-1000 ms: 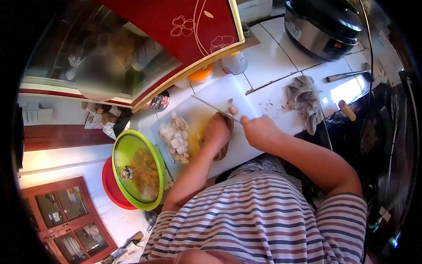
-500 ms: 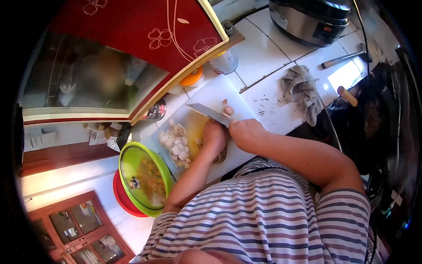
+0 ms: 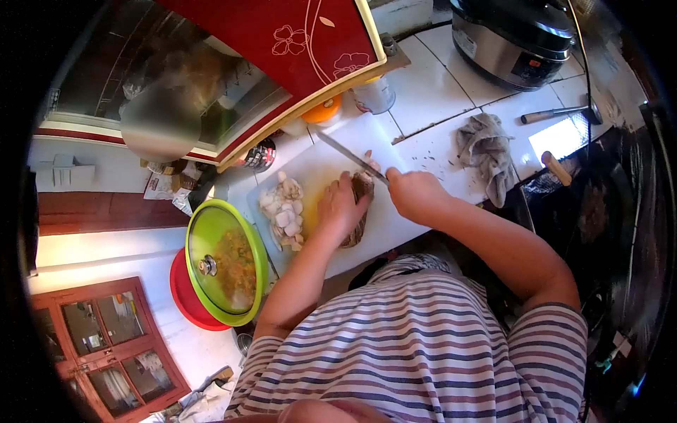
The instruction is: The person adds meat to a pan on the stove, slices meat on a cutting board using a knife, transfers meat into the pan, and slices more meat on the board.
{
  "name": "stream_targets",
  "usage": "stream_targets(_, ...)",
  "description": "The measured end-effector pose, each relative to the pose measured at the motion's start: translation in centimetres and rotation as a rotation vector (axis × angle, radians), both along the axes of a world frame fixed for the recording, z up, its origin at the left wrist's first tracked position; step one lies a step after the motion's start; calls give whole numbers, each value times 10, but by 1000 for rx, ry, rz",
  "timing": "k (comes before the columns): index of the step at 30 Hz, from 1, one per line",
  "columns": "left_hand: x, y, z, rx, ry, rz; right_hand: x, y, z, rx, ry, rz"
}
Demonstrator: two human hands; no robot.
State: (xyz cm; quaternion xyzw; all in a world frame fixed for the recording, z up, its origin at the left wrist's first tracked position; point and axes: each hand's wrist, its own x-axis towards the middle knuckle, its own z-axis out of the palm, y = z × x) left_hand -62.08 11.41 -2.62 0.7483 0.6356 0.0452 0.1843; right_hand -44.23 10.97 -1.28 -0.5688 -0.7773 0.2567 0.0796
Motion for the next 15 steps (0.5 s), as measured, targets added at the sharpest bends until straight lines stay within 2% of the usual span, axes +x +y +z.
stream_targets(3, 7, -7, -33, 126, 22, -17, 12, -30, 11, -58, -72, 67)
stream_targets(5, 8, -5, -50, 115, 86, -30, 17, -47, 12, -102, -133, 115)
stream_targets(7, 13, -3, -50, 95, 146, -47, 19, -57, 16, -121, -136, 99)
stream_targets(9, 14, 0, -43, -6, 66, -10, 21, -63, 18, -139, -136, 78)
stream_targets(13, 15, 5, -26, 55, -114, -101, 18, -63, 13, -188, -122, 62)
stream_targets(15, 18, 6, -15, -103, -171, 13, 13, -60, 14, -202, -123, 65)
